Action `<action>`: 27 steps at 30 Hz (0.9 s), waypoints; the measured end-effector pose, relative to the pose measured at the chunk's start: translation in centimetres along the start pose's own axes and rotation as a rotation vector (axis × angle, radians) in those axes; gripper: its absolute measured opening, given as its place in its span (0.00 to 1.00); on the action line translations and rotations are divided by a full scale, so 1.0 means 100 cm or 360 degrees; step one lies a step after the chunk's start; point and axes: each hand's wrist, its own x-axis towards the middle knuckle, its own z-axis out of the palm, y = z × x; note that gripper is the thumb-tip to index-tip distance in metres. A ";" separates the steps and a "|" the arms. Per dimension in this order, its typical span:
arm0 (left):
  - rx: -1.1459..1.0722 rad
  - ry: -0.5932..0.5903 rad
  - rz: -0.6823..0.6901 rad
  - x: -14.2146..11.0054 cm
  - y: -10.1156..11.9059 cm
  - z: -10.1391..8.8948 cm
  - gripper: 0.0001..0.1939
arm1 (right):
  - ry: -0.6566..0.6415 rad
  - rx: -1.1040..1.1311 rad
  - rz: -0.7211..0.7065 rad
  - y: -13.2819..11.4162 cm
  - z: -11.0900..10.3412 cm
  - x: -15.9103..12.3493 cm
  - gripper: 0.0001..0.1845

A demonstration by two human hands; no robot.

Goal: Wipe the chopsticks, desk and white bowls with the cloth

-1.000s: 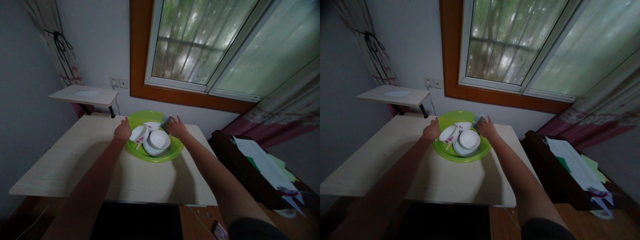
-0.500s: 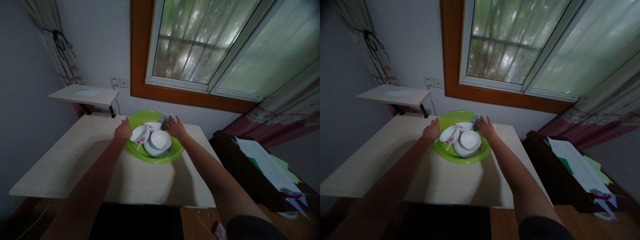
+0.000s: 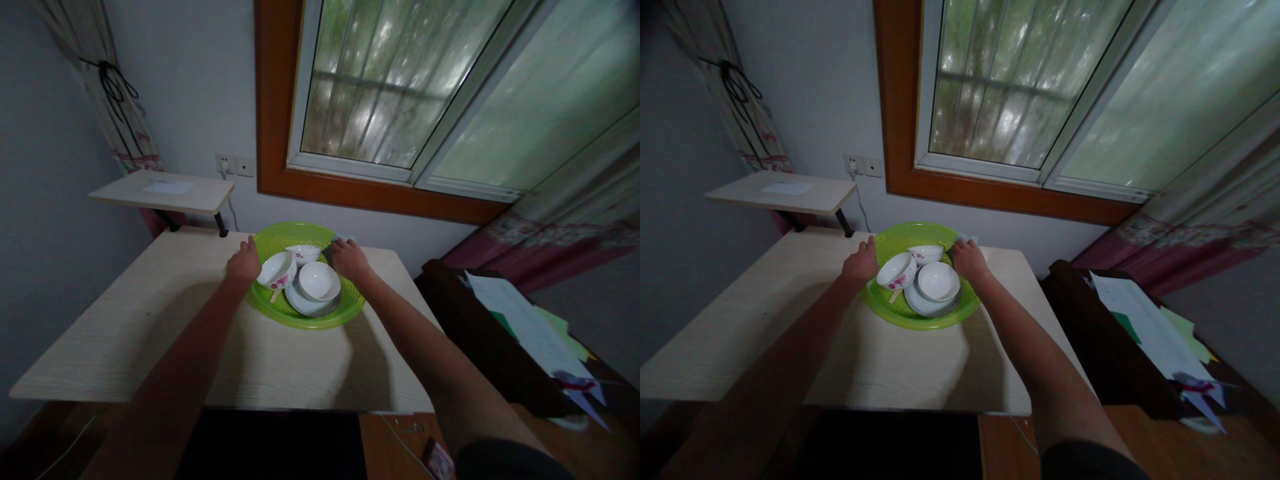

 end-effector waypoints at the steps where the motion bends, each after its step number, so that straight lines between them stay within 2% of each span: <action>1: -0.0001 0.0003 0.0000 0.000 0.000 0.001 0.41 | -0.0012 0.0003 0.0009 0.000 0.001 -0.001 0.25; 8: 0.0018 -0.0010 0.0009 -0.008 -0.003 0.006 0.41 | -0.0040 -0.0047 -0.0052 -0.002 0.003 -0.007 0.26; 13: 0.0016 0.0000 0.0021 -0.013 -0.003 0.006 0.41 | -0.0029 -0.0030 -0.0005 -0.003 0.008 -0.009 0.31; 23: 0.0049 -0.0014 -0.0003 -0.015 0.001 0.004 0.40 | -0.0141 -0.0064 0.0098 -0.014 -0.008 -0.011 0.23; 27: 0.0057 -0.0025 0.0008 -0.014 0.000 0.004 0.40 | -0.0228 0.0004 0.0157 -0.015 -0.009 -0.011 0.24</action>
